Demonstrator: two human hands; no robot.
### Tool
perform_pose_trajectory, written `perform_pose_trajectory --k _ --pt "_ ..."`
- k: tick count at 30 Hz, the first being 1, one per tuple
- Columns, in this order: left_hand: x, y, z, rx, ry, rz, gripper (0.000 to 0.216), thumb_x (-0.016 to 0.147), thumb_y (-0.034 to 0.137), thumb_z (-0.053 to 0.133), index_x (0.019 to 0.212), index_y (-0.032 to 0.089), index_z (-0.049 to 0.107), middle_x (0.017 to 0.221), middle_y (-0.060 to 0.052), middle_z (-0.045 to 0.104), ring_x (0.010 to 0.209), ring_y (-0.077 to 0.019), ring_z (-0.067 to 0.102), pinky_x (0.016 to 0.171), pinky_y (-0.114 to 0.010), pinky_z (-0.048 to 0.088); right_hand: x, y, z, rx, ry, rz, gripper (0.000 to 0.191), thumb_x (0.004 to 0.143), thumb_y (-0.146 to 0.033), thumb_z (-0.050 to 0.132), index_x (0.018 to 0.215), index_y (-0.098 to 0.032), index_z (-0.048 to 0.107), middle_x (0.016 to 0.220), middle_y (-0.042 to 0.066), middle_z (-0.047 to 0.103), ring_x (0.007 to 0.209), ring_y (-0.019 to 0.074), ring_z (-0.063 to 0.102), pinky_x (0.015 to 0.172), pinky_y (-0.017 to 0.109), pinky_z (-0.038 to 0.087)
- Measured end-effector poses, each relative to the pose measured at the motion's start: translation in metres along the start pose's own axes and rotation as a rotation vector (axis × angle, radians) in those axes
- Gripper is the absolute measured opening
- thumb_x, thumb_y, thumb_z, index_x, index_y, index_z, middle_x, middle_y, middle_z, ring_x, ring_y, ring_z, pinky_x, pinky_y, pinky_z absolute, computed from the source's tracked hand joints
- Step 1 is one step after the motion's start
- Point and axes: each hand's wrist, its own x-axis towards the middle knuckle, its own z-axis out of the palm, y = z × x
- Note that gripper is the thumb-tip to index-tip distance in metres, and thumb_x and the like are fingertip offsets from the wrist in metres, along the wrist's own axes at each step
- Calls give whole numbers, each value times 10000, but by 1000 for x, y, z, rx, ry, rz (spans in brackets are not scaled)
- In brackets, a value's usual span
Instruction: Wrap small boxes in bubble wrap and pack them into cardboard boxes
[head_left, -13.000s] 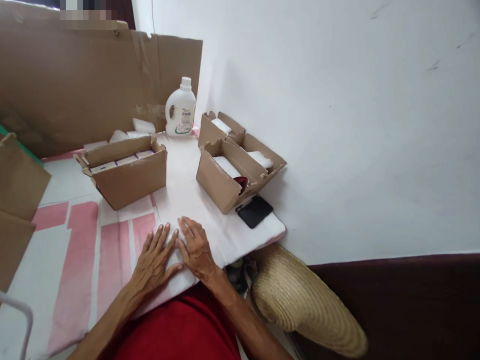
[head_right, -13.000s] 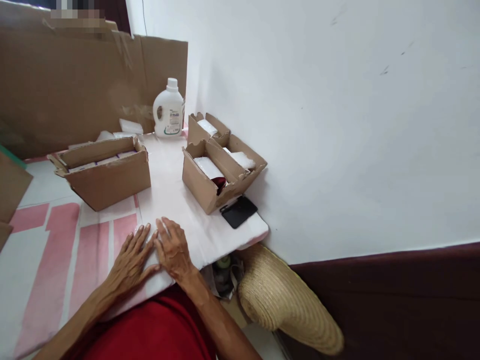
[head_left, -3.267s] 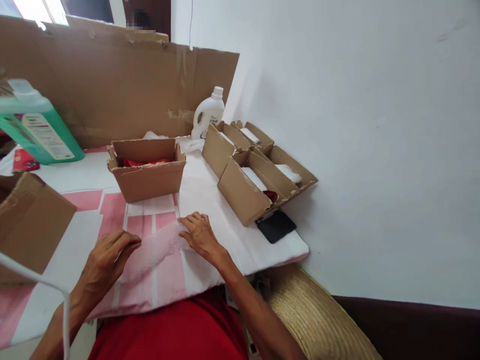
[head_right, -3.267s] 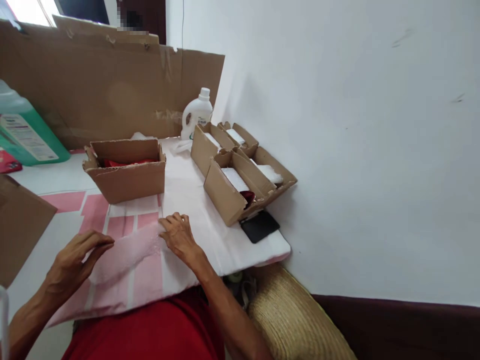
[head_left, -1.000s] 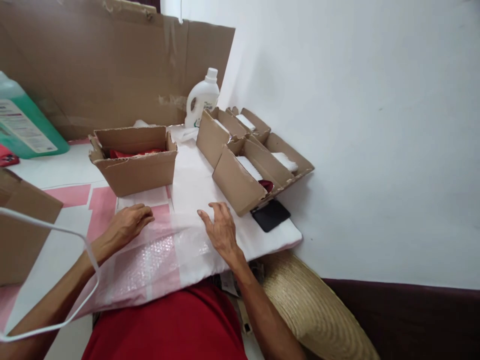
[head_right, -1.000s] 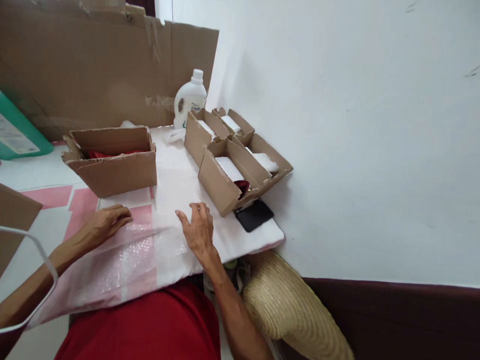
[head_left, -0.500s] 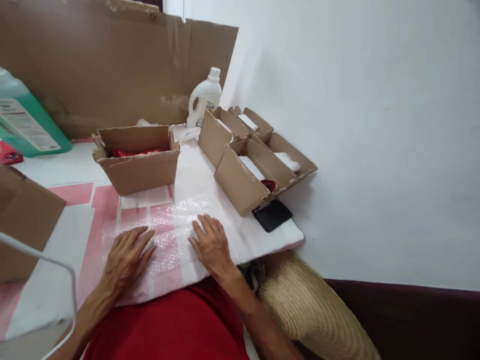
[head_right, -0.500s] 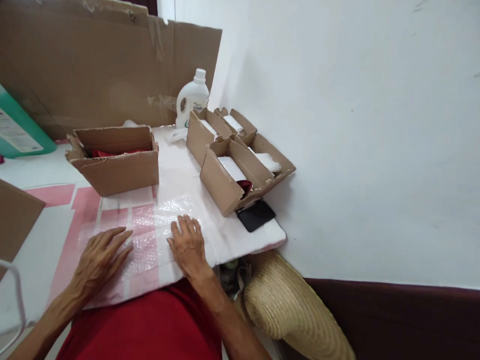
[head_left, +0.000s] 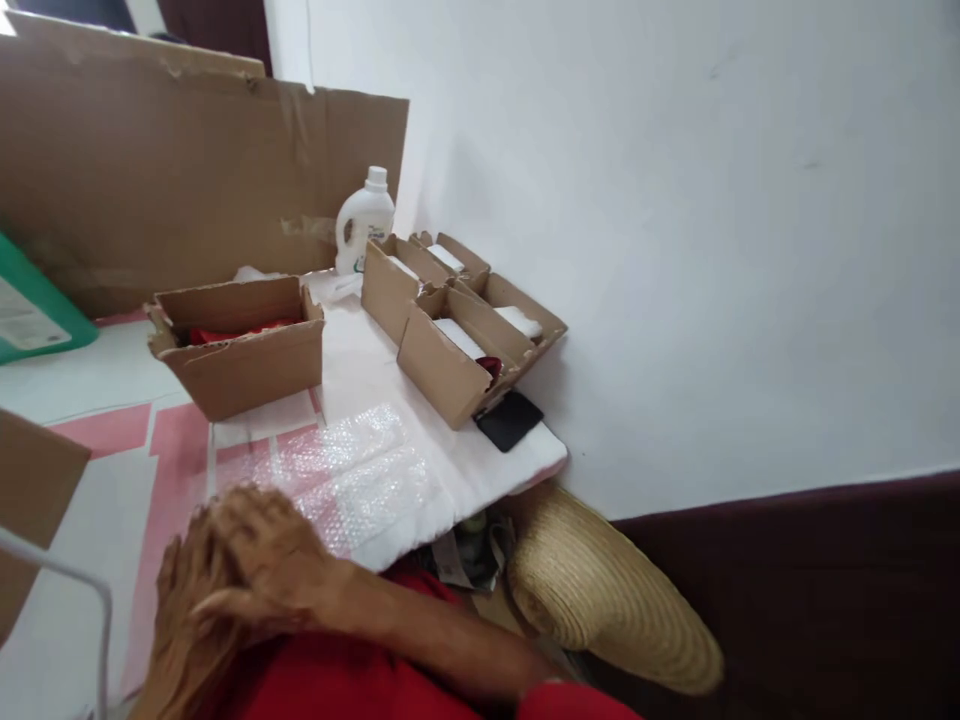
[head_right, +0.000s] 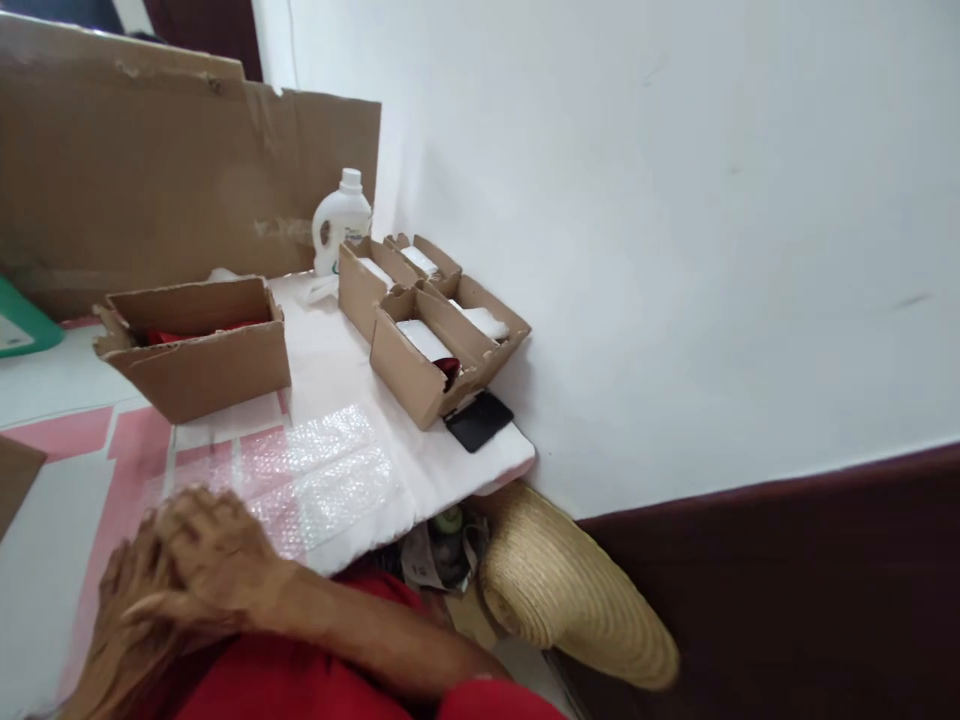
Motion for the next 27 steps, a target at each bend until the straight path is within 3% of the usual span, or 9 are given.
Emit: perform_pose_trajectory --k 3,6,9,12,16,18,23,27 --pt "-13 -9 3 0 8 7 862 885 299 384 1610 284 -83 1725 -70 -42 1578 -334 -69 1232 -669 125 22 -17 27 10 -67 -88 788 1002 -651 428 1519 -64 336 1617 139 374 1513 250 280 1258 404 226" --pt "-16 -9 5 -46 -33 40 881 867 310 405 1579 425 -100 1725 30 35 1577 -362 -37 1218 -713 123 30 -8 43 51 -149 -72 775 1017 -639 393 1547 -80 305 1640 142 331 1528 243 262 1259 412 222" --pt "-10 -1 2 -74 -37 -62 861 889 406 398 1611 288 -55 1720 -100 42 1560 -429 84 1187 -735 160 26 24 44 54 -201 -21 795 991 -678 417 1570 -146 299 1657 117 299 1550 254 216 1268 485 177" --pt "-2 5 -3 -42 -90 -211 926 892 527 414 1611 112 3 1681 -258 99 1539 -450 167 1167 -709 224 5 76 27 -1 -200 133 822 967 -711 437 1586 -189 292 1679 99 233 1570 264 141 1272 507 128" --pt "1 7 -7 -15 -151 -222 968 887 610 394 1597 41 64 1657 -299 154 1539 -444 175 1181 -677 217 -44 152 -15 -100 -155 490 833 984 -682 434 1603 -151 264 1684 150 147 1572 299 102 1261 537 125" --pt "1 8 -6 -4 -132 -230 969 889 633 357 1590 17 96 1655 -299 165 1539 -439 176 1194 -660 198 -62 176 -33 -156 -116 572 790 1012 -633 421 1604 -135 262 1680 165 156 1573 302 87 1258 540 127" --pt "-1 6 -7 11 -149 -239 939 890 609 361 1583 18 132 1638 -314 209 1532 -433 210 1179 -658 225 -78 183 -50 -193 -83 539 846 995 -627 468 1614 -112 212 1675 213 149 1573 304 91 1245 548 165" --pt "-10 -4 -16 2 -133 -141 992 846 650 459 1603 100 127 1653 -260 228 1530 -417 234 1213 -624 187 -104 167 -57 -186 -102 310 1037 860 -730 606 1618 -142 212 1685 202 133 1575 318 74 1245 564 156"
